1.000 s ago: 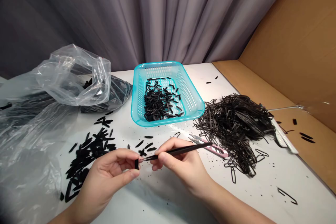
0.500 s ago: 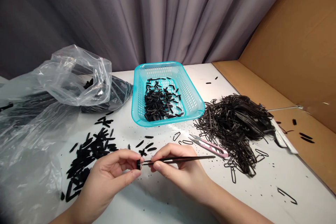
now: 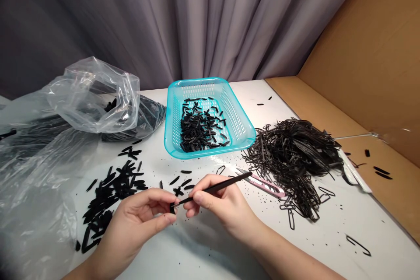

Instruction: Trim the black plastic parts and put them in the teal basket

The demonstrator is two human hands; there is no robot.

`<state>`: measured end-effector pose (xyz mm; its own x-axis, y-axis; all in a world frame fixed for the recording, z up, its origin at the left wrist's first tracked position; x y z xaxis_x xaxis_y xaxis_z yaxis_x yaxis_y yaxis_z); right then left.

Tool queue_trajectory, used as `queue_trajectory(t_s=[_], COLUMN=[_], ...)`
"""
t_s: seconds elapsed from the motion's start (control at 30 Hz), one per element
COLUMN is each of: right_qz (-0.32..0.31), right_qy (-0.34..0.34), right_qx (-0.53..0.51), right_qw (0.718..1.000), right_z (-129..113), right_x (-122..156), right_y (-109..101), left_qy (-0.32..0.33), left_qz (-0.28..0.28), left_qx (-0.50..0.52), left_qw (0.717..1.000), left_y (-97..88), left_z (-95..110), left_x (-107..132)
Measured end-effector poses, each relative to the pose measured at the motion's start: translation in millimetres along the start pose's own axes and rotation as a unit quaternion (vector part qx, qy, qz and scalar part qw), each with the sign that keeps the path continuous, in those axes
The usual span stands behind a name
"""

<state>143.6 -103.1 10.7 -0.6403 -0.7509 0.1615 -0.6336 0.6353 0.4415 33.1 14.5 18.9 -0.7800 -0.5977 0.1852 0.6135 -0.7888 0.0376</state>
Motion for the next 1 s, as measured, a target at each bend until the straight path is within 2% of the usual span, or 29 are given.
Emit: queue_trajectory(t_s=[0.17,0.33,0.47,0.63,0.73,1.0], right_qz=[-0.024,-0.012,0.003,-0.054,-0.075,-0.100], right_qy=[0.018,0.004,-0.105,-0.260,-0.296,-0.328], right_qx=[-0.031,-0.038,0.074,0.238,0.275,0.303], right_qw=[0.999,0.999,0.992,0.934,0.912,0.889], right_z=[11,7,-13,-29,-30,-32], right_x=[1,0,5,15,16,18], right_y=[7,4,-3,-2,-2,2], left_qy=[-0.017,-0.017,-0.012,-0.024,-0.034,-0.044], left_qz=[-0.052,-0.022,0.009,0.013,0.011,-0.008], left_qx=[0.044,0.035,0.025,0.024,0.024,0.018], left_qw=[0.998,0.999,1.000,0.999,0.999,0.999], left_y=[8.6,5.7,2.0,1.4,1.3,0.5], left_z=[3,1,0,2,3,-2], left_x=[2,2,0,0,0,1])
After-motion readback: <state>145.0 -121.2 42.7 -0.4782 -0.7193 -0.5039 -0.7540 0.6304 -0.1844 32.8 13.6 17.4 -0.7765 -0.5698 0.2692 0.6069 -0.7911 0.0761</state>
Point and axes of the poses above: each hand's wrist, its own x-axis away from the middle knuckle, its own y-axis out of the palm, z = x × y, the point moved 4 cm from there along -x, towards the middle knuckle, and after that the axes turned 15 degrees about z, right-handed, at the moved point
